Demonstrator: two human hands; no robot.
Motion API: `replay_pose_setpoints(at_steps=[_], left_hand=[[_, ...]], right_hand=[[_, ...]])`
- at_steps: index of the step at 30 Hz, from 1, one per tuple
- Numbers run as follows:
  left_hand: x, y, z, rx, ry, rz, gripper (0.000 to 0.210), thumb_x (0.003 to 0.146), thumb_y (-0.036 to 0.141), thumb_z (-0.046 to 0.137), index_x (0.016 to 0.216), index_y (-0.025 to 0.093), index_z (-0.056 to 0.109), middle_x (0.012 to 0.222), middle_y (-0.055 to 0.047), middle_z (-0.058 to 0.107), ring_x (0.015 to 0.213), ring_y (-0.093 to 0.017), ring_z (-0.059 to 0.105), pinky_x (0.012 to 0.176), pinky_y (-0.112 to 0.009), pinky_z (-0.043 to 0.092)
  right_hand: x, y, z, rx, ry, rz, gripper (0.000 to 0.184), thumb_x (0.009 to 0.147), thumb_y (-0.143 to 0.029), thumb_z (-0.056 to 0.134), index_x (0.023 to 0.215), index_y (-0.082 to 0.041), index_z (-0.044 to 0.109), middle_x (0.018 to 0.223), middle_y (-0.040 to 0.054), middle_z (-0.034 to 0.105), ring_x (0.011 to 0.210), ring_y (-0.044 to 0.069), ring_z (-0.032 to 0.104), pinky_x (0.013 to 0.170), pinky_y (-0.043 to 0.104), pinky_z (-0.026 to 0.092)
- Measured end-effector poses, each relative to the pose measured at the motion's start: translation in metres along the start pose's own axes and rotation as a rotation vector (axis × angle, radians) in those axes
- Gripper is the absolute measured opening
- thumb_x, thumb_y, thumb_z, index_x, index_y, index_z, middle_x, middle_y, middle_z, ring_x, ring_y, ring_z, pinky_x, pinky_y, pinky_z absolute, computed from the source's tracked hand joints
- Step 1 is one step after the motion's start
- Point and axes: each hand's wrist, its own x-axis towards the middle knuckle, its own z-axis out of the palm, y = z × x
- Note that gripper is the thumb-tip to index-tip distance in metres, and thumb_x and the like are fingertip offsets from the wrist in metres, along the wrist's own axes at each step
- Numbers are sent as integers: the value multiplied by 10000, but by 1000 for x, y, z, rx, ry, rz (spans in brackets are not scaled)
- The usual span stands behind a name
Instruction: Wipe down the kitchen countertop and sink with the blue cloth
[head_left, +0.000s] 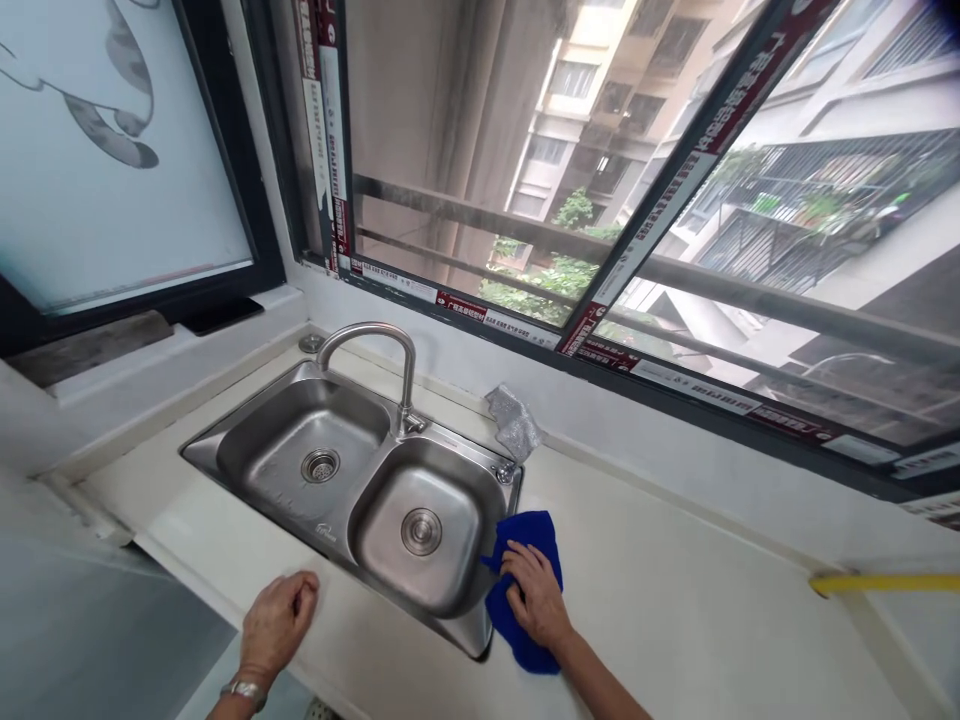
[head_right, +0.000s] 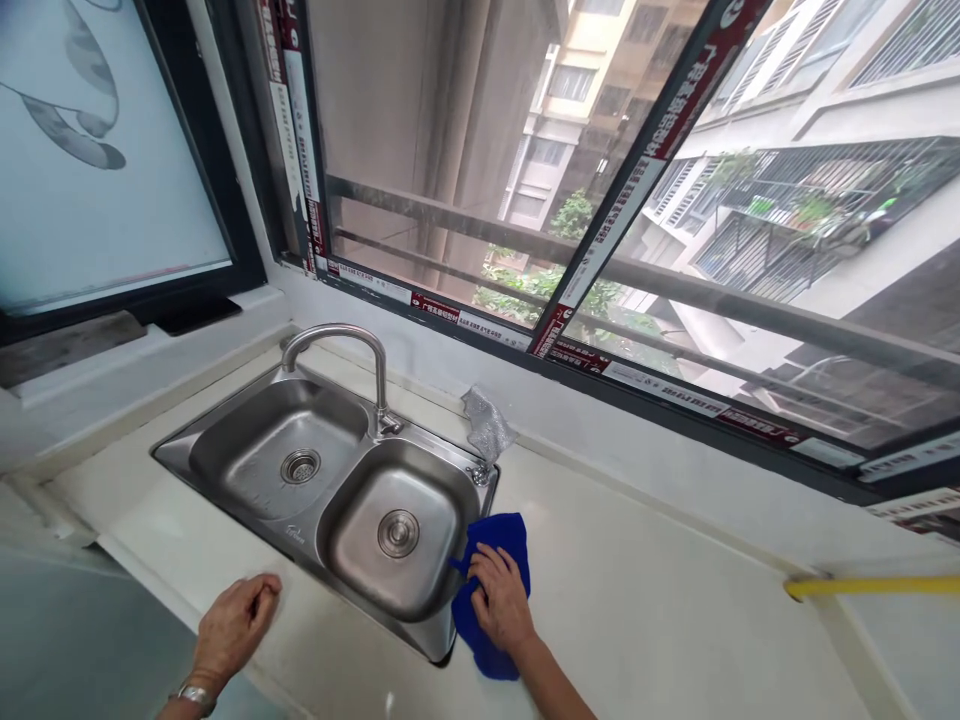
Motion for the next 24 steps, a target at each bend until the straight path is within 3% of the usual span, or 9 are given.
replay_pose_setpoints(at_steps=[8, 18, 24], left_hand=[[4, 1, -2, 1, 13, 28, 244, 900, 339, 451, 811, 265, 666, 702, 20, 681, 662, -168, 633, 690, -300, 486], [5, 5, -5, 2, 32, 80, 207, 907, 292, 470, 819, 257, 654, 773, 18, 715, 703, -165, 652, 718, -290, 502], [6, 4, -5, 20, 14, 97, 188, 912, 279, 473, 828, 255, 639, 781, 18, 709, 700, -165, 650, 718, -293, 501]], right_hand=[[45, 42, -1, -23, 45, 92, 281, 765, -96, 429, 925, -234, 613, 1085, 34, 684, 1281, 218, 505, 1132, 480, 314], [101, 121, 7, -128, 118, 286, 342, 842, -165, 420, 1100, -223, 638, 1270, 59, 634, 1354, 239, 422, 1130, 469, 290], [118, 138, 11, -188, 81, 307, 365, 863, -174, 410, 1157, -204, 625, 1322, 70, 609, 1381, 242, 382, 1151, 463, 249]])
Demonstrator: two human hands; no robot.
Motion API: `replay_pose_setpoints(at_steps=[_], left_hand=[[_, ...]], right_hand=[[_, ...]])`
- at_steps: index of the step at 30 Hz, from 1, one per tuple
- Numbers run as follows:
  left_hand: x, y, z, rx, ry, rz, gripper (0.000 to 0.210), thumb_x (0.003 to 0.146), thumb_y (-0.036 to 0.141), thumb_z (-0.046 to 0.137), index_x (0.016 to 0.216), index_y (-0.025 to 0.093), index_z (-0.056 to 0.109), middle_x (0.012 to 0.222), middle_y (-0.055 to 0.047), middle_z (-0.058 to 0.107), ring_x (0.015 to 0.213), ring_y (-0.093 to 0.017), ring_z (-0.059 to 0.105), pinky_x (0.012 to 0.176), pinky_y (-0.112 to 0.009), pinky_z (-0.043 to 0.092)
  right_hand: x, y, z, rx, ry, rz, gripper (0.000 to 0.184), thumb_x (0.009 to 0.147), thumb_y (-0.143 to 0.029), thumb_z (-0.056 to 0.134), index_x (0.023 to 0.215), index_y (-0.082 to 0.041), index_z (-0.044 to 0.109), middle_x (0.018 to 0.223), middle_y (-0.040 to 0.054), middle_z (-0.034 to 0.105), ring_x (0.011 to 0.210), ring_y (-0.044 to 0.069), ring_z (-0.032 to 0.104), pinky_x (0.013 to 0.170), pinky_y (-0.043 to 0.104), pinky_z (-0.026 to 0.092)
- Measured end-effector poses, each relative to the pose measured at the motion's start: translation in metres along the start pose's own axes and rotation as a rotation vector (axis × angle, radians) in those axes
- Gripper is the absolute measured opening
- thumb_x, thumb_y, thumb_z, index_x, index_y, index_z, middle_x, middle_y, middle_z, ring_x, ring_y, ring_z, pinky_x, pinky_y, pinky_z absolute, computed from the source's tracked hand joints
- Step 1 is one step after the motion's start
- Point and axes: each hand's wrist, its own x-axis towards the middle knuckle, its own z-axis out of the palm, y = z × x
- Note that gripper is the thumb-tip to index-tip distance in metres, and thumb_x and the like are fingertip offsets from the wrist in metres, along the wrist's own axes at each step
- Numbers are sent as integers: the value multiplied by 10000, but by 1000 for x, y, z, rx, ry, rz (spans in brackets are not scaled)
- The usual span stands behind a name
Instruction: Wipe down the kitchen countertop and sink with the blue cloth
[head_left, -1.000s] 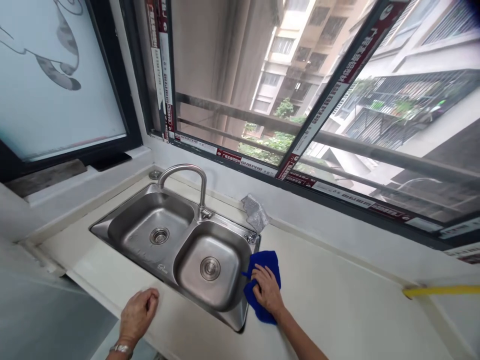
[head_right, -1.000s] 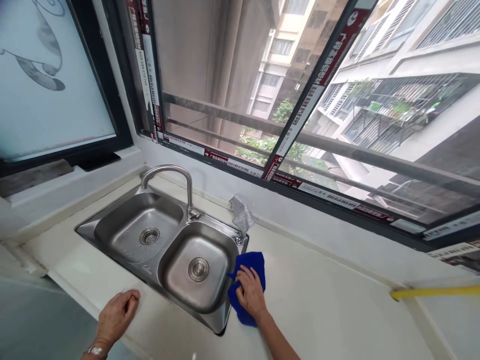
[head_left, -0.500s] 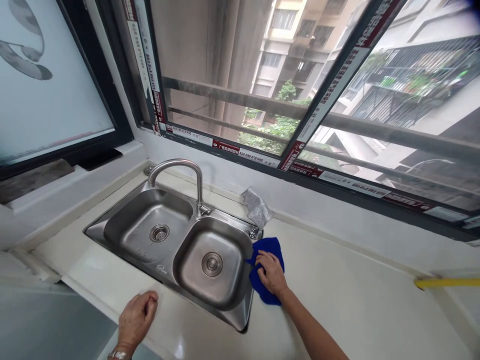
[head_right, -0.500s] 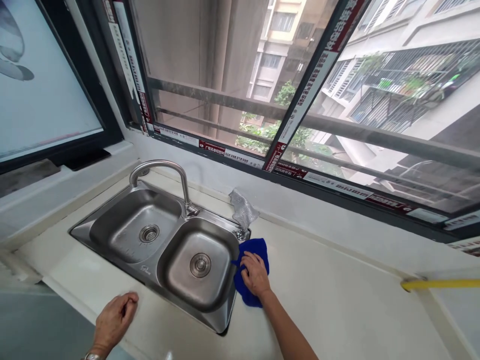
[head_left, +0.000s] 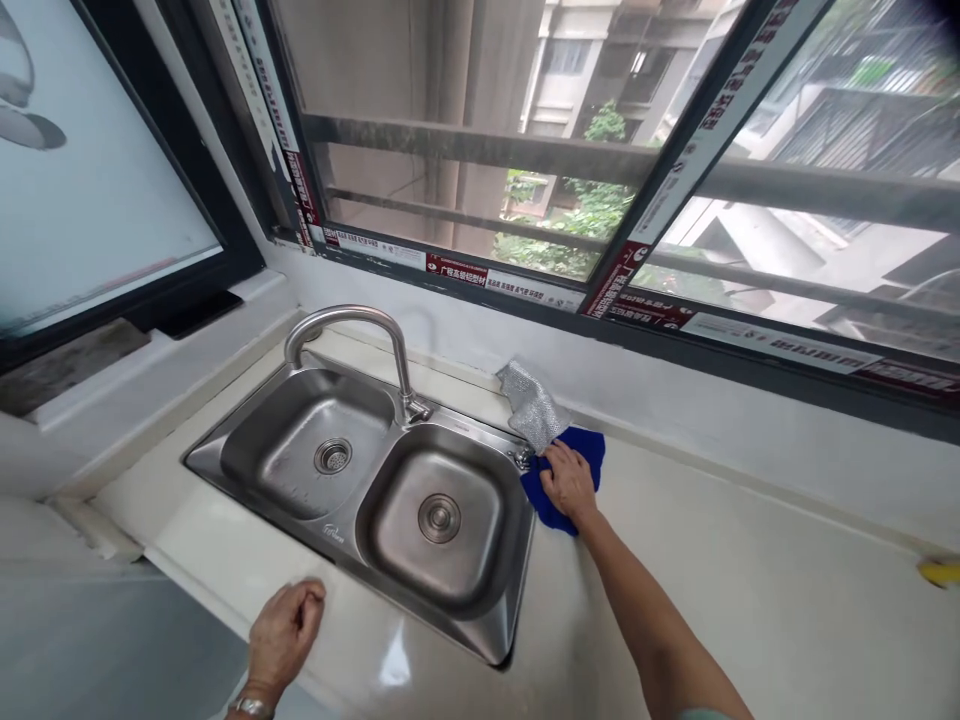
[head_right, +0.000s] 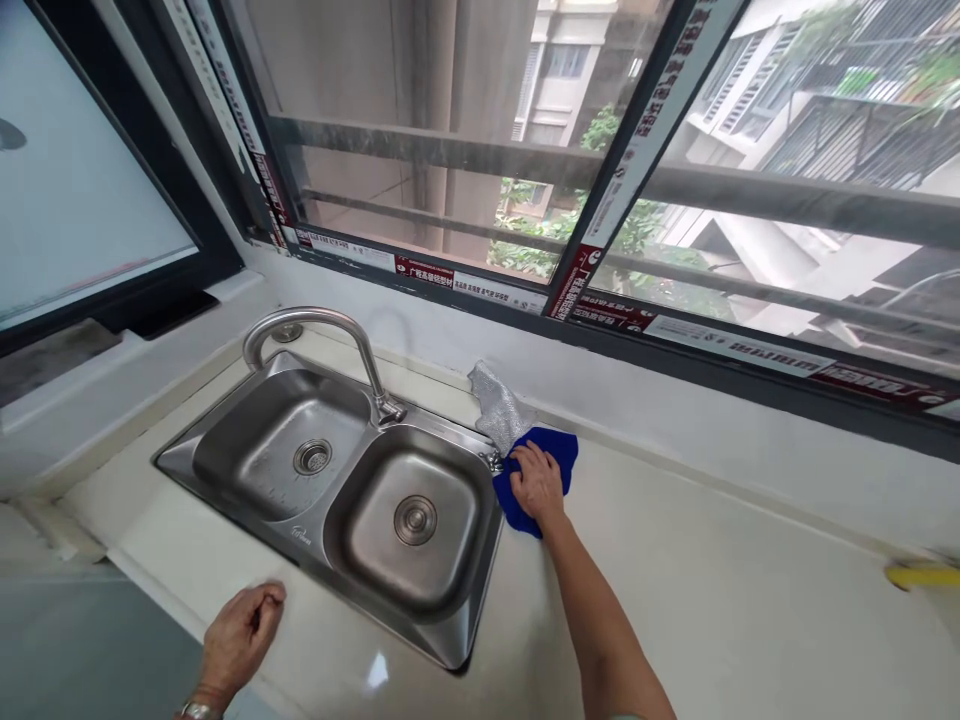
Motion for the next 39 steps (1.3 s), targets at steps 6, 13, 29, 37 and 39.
replay_pose_setpoints(at_steps=[6, 13, 29, 37, 39], left_hand=[[-1, 0, 0, 14, -19, -16, 189, 922, 290, 465, 839, 258, 631, 775, 25, 702, 685, -161, 649, 695, -290, 497], [0, 2, -2, 42, -24, -29, 200, 926, 296, 459, 844, 258, 637, 768, 17, 700, 688, -164, 651, 694, -284, 491], [-1, 4, -1, 9, -45, -92, 238, 915, 319, 434, 822, 256, 644, 693, 23, 640, 666, -168, 623, 695, -306, 466], [-2, 2, 4, 10, -64, -134, 283, 899, 329, 414, 823, 247, 674, 667, 0, 618, 676, -189, 608, 704, -324, 456], [-3, 0, 6, 9, -65, -119, 286, 900, 327, 415, 829, 243, 679, 677, -7, 628, 694, -196, 612, 716, -329, 456]], right_hand=[[-3, -4, -4, -64, -26, -61, 435, 870, -184, 419, 1255, -218, 620, 1390, 54, 570, 1416, 260, 332, 1162, 499, 222], [2, -5, -7, -110, -92, -46, 445, 885, -209, 426, 1288, -204, 614, 1419, 69, 541, 1419, 268, 307, 1145, 487, 247], [-24, -43, -8, -271, -86, 298, 561, 915, -241, 324, 1457, -252, 466, 1548, 34, 383, 1459, 276, 211, 1130, 715, 114], [-118, -38, -32, -338, -44, 292, 564, 924, -257, 309, 1466, -229, 463, 1532, 43, 411, 1446, 254, 265, 1165, 606, 178], [-148, -38, -38, -344, -38, 279, 564, 921, -251, 303, 1459, -239, 474, 1525, 38, 421, 1442, 248, 279, 1167, 594, 180]])
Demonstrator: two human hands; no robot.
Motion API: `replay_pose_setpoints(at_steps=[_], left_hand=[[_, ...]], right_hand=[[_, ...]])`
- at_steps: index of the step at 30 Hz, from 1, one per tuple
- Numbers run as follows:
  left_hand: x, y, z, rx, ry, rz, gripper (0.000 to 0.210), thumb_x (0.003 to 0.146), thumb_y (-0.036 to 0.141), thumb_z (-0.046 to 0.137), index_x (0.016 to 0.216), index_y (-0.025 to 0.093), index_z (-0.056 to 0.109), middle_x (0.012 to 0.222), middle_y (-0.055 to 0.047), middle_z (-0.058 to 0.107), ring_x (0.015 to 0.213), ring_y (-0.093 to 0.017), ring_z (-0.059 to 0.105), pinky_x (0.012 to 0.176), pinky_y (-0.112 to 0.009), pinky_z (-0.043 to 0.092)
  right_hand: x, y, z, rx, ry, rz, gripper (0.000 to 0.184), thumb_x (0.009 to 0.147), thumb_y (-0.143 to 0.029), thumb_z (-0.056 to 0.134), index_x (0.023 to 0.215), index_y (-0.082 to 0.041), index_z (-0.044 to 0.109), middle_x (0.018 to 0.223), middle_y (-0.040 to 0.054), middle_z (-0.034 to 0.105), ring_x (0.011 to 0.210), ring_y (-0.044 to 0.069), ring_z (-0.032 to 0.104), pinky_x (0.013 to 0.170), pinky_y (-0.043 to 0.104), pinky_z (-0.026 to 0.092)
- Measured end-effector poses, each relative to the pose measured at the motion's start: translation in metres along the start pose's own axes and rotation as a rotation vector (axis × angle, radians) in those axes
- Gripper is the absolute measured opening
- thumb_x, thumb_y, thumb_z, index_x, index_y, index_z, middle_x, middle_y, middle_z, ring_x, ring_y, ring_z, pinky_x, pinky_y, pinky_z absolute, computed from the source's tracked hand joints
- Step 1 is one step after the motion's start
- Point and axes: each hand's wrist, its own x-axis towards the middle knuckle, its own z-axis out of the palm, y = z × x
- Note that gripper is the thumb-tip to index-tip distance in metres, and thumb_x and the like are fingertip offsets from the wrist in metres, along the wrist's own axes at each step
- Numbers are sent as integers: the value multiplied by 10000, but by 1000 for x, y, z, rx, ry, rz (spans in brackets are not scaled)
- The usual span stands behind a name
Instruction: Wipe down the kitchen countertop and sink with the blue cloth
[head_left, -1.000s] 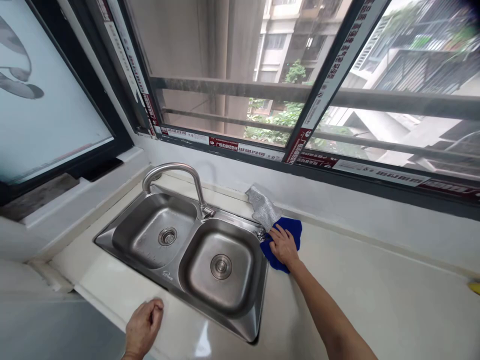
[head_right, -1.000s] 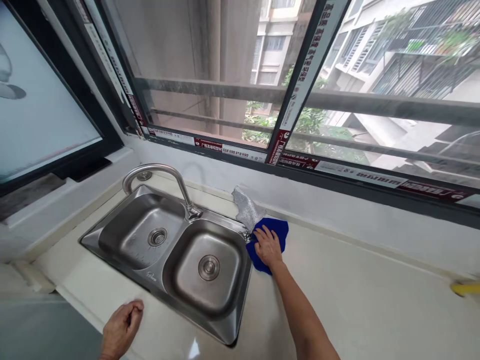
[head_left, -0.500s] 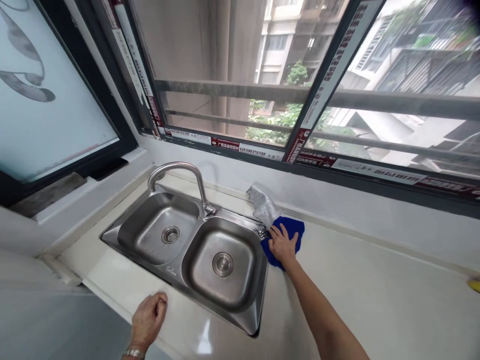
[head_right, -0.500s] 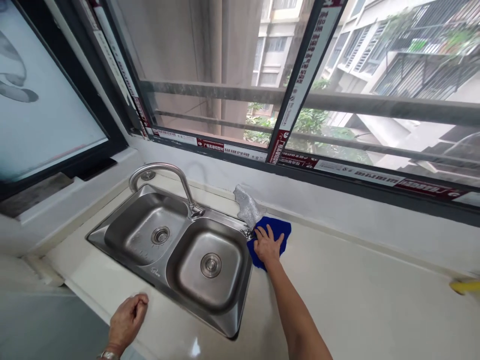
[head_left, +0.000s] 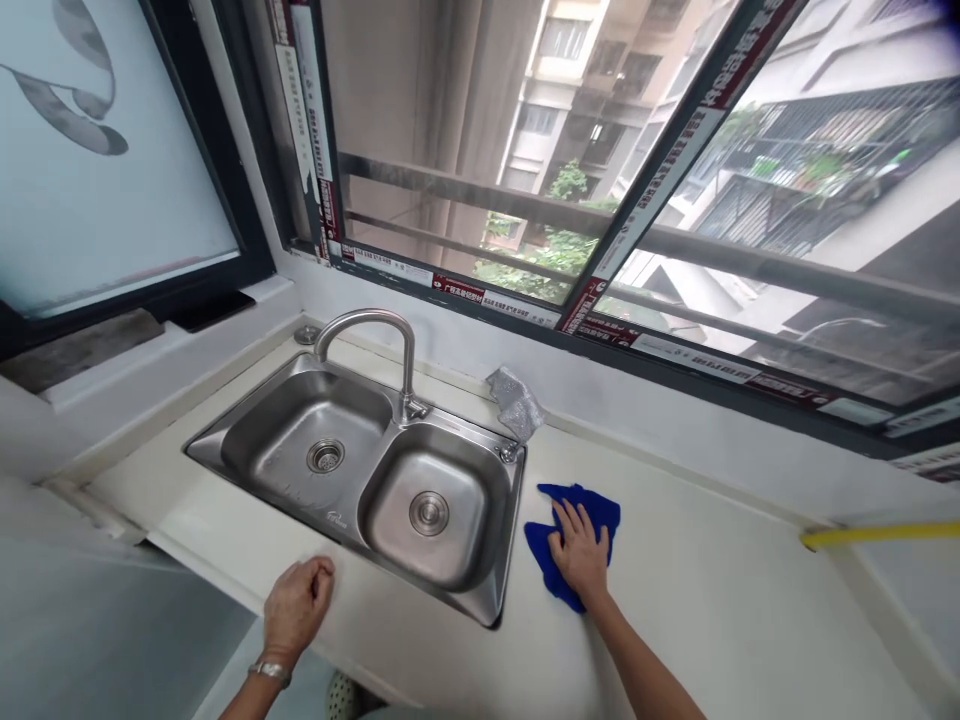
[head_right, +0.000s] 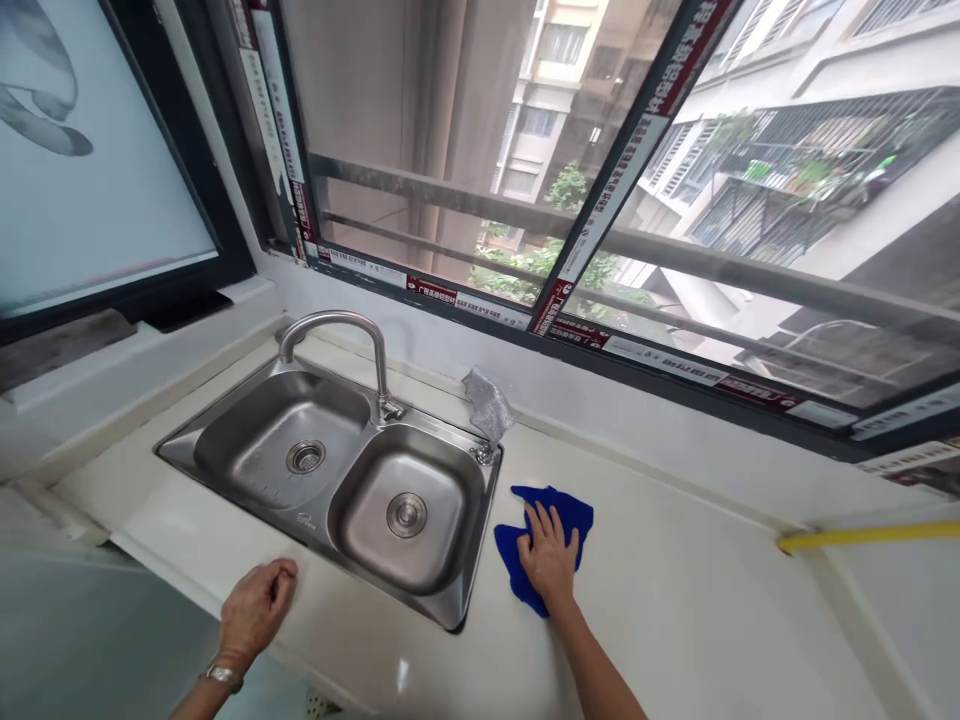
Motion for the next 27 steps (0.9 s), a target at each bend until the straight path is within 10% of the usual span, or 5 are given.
replay_pose_setpoints(at_steps=[13, 27], left_hand=[[1, -8, 6, -4, 68, 175, 261, 921, 295, 436, 849, 233, 678, 740, -22, 682, 717, -212, 620, 737, -340, 436], [3, 0, 2, 27, 14, 165, 250, 920, 266, 441, 837, 227, 673, 713, -30, 645, 698, -211, 581, 719, -340, 416]], right_hand=[[-170, -21, -36, 11, 52, -85, 629, 901, -236, 339, 1530, -260, 344, 1520, 49, 428, 1436, 271, 314, 1164, 601, 209], [-166, -121, -86, 243, -165, -579, 884, 725, -132, 453, 1573, -155, 206, 1594, 97, 280, 1481, 302, 194, 1202, 605, 94]])
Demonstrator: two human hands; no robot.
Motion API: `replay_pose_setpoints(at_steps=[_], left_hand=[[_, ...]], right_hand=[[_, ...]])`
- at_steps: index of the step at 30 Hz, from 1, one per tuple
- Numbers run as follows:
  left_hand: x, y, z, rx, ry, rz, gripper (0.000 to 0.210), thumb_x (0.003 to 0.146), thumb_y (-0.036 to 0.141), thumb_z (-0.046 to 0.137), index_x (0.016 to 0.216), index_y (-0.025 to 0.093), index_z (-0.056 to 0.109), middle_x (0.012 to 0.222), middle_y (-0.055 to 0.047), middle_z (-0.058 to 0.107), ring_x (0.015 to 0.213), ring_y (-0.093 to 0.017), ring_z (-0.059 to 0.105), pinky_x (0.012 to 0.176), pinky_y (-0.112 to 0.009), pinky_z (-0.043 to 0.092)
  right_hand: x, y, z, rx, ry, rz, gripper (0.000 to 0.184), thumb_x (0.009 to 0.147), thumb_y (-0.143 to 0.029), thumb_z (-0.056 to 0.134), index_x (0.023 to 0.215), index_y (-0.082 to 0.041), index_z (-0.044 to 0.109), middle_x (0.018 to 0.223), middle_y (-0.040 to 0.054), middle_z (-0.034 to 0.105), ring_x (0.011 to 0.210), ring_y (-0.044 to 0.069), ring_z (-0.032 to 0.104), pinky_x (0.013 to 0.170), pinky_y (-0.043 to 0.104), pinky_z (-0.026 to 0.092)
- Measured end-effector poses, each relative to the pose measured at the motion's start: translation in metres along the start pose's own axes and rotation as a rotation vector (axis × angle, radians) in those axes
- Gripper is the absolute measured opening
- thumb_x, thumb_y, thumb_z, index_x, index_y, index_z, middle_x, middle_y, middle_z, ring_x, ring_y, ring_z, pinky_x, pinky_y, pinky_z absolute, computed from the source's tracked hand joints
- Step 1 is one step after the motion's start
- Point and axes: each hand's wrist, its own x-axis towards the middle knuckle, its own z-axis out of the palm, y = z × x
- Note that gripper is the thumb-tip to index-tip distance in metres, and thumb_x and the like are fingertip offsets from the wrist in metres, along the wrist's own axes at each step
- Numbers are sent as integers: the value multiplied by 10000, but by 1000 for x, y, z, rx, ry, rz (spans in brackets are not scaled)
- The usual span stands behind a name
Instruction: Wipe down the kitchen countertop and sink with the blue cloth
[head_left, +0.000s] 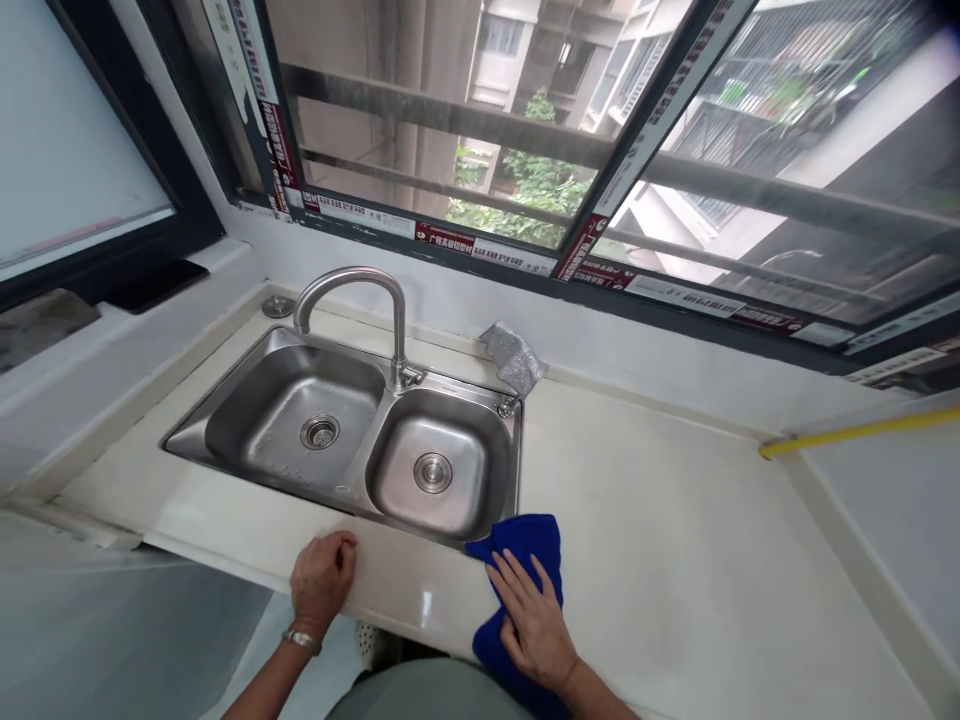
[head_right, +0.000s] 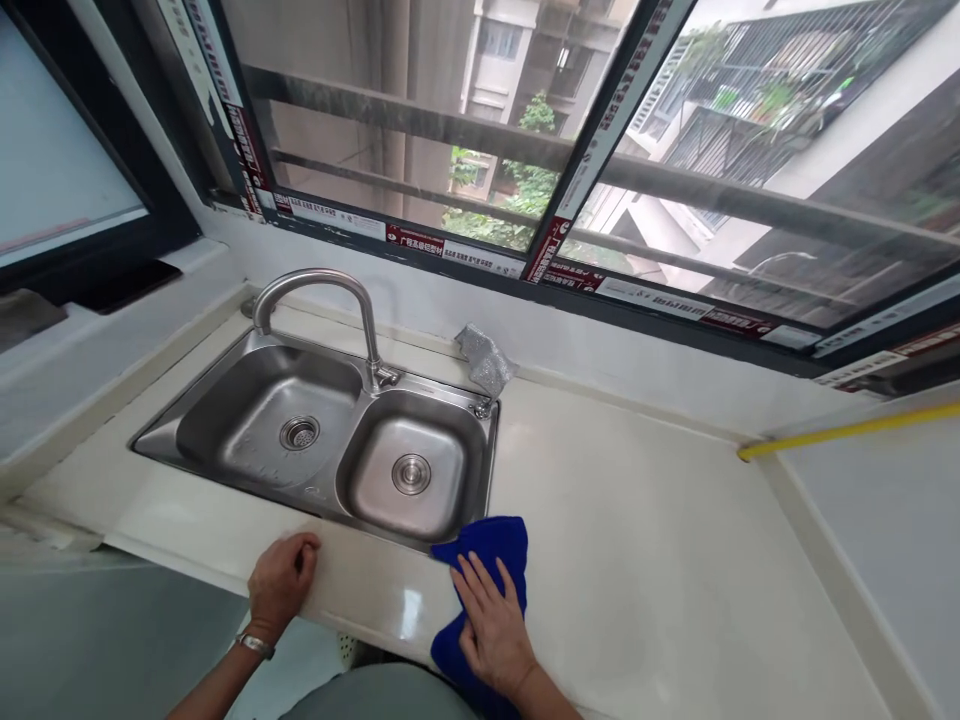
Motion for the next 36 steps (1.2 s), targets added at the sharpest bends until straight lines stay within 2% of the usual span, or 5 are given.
replay_pose_setpoints(at_steps=[11, 17, 23, 27, 36], left_hand=[[-3, 5, -6, -67, -44, -61, 276, 932, 268, 432, 864, 215, 694, 763, -54, 687, 753, -225, 608, 758, -354, 446], [-9, 2, -12, -427, 50, -275, 310, 919, 352, 412, 897, 196, 679, 703, -34, 670, 644, -185, 606, 671, -315, 489], [-45, -14, -41, -709, 288, -608, 369, 900, 528, 446, 888, 198, 610, 532, 48, 473, 504, -147, 500, 521, -262, 441], [-81, -30, -60, -646, 236, -644, 447, 845, 635, 502, 840, 205, 624, 513, 45, 481, 492, -150, 499, 527, -270, 449], [-75, -26, -64, -711, 184, -528, 478, 859, 664, 506, 852, 203, 632, 520, 35, 503, 501, -149, 503, 514, -260, 445]], right_hand=[[86, -53, 16, 279, -136, -29, 893, 686, -220, 510, 1549, -153, 292, 1598, 128, 268, 1454, 330, 233, 1184, 568, 157], [140, -98, 25, 368, -191, -23, 860, 774, -340, 530, 1559, -138, 242, 1605, 170, 222, 1446, 364, 207, 1170, 590, 118], [191, -137, 17, 414, -205, -74, 839, 809, -394, 535, 1553, -132, 249, 1594, 210, 223, 1426, 393, 225, 1150, 607, 133], [218, -154, 11, 440, -191, -97, 794, 829, -377, 529, 1541, -131, 279, 1584, 214, 244, 1421, 387, 238, 1148, 611, 152], [171, -123, 4, 472, -167, -270, 676, 883, -332, 485, 1528, -198, 335, 1626, 110, 186, 1493, 331, 96, 1179, 665, 62]])
